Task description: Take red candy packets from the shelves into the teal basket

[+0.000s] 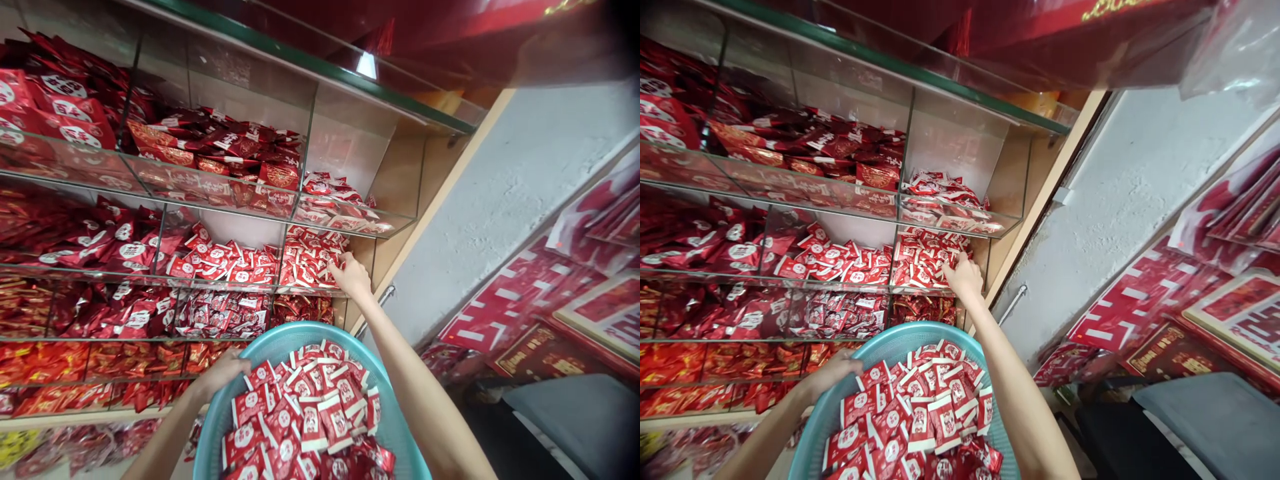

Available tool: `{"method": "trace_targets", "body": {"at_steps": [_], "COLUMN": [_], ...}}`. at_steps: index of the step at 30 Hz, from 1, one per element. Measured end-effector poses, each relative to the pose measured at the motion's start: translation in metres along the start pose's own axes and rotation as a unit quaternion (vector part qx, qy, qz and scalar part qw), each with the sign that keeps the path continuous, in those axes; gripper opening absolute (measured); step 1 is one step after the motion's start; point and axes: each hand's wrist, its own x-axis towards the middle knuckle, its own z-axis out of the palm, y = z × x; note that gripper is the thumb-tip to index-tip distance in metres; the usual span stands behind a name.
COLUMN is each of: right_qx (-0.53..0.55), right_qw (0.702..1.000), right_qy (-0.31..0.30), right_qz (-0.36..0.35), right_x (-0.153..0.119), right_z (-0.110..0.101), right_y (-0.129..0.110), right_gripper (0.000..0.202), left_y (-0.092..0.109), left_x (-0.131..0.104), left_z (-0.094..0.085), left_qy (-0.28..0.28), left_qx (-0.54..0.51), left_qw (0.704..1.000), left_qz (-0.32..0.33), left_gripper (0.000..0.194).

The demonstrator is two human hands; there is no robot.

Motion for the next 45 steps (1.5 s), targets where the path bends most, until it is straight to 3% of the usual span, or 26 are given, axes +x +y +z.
{"method": "trace_targets", "body": {"at_steps": [3,6,10,14,18,24,28,31,35,39,42,45], "right_qx": [0.110,0.229,0.283,0.219,0.052,-0.174,-0.234,-0.241,-0.171,0.014,0.158,0.230], "right_qw": [0.994,0.970,0.953,0.963,0.977,0.949,0.932,0.930,0.942,0.955,0.945,0.926], "right_qy": [0.026,0.040,-0.008,-0.119,-0.180,-0.233,-0.235,-0.229,-0.253,-0.271,-0.254,-0.262], "right_qz": [-0.014,-0.071,-0.111,-0.105,-0.098,-0.119,-0.149,-0.158,-0.140,-0.123,-0.136,-0.142], "right_x": [-0.008,-0.029,-0.069,-0.104,-0.132,-0.165,-0.179,-0.183,-0.176,-0.153,-0.139,-0.134], "right_z": [-0.008,-0.021,-0.037,-0.037,-0.022,0.016,0.051,0.065,0.052,0.019,0.003,0.004], "right_y": [0.009,0.018,0.034,0.059,0.073,0.034,0.010,0.007,0.023,0.055,0.080,0.094], "right_gripper": [0.039,0.039,0.035,0.029,0.026,0.036,0.044,0.044,0.039,0.023,0.017,0.022], "left_y": [-0.001,-0.001,0.001,0.006,0.010,0.007,0.003,0.001,0.001,0.001,0.001,-0.001], "left_x": [0.001,0.001,-0.001,-0.004,-0.006,-0.003,0.000,0.001,0.001,0.000,0.001,0.002], "left_z": [-0.001,-0.001,-0.001,0.001,0.002,0.001,0.000,-0.001,0.000,0.000,0.000,0.001], "left_qy": [0.005,0.004,0.003,0.004,0.011,0.008,0.001,0.005,0.008,-0.003,-0.002,0.002], "left_qx": [0.008,0.018,0.018,0.027,0.043,0.045,0.036,0.036,0.032,0.029,0.042,0.044], "left_qw": [1.000,1.000,1.000,1.000,0.999,0.999,0.999,0.999,0.999,1.000,0.999,0.999], "left_qz": [0.002,0.001,0.005,-0.006,-0.009,-0.023,-0.011,-0.004,-0.001,-0.006,-0.001,-0.005], "left_gripper": [0.012,0.011,0.013,0.013,0.012,0.013,0.009,0.006,0.006,0.009,0.009,0.007]}}
